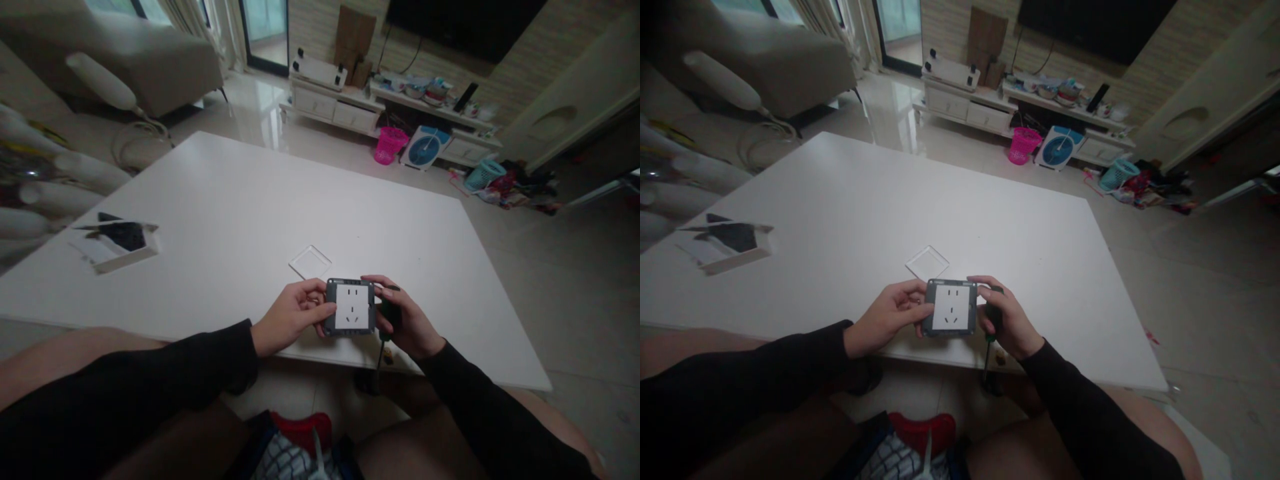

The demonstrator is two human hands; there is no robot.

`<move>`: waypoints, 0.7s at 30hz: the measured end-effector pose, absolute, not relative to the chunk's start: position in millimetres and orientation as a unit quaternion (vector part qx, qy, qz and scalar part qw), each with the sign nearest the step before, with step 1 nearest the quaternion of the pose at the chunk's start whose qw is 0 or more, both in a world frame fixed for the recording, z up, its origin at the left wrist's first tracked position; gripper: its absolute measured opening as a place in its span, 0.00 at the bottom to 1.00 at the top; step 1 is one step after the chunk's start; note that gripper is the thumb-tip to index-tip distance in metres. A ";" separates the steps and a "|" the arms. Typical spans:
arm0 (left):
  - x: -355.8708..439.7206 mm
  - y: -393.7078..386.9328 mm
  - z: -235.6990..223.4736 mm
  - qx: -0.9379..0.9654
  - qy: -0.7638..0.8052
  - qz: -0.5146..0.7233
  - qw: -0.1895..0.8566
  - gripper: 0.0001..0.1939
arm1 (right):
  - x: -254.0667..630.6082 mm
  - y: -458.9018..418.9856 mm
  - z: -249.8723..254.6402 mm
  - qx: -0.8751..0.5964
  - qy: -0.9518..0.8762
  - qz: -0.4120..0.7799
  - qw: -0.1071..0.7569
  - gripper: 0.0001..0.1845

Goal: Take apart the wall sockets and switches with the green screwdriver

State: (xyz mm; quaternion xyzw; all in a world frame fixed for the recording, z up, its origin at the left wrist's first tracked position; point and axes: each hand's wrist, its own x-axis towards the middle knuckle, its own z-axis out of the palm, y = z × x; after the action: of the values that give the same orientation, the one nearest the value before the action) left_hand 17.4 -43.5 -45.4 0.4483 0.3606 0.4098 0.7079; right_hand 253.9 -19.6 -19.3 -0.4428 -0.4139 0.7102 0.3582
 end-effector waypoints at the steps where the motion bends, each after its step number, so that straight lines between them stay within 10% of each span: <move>1: 17.5 -43.1 -46.0 0.446 0.369 0.412 0.704 0.20 | 257.4 -18.2 -18.7 -0.448 -0.436 0.693 0.360 0.22; 10: 17.7 -38.5 -55.7 0.439 0.415 0.421 0.677 0.28 | 271.5 -15.5 -25.1 -0.472 -0.742 0.404 0.253 0.46; 21: 17.4 -42.2 -67.3 0.534 0.430 0.341 0.643 0.43 | 275.1 -17.1 -37.7 -0.429 -0.818 0.336 0.183 0.41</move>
State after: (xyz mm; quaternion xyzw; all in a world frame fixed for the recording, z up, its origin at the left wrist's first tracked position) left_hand 17.4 -42.2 -67.3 0.5344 0.4296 0.3410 0.6431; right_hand 275.1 -17.1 -37.7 -0.4291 -0.8180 0.3363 0.1831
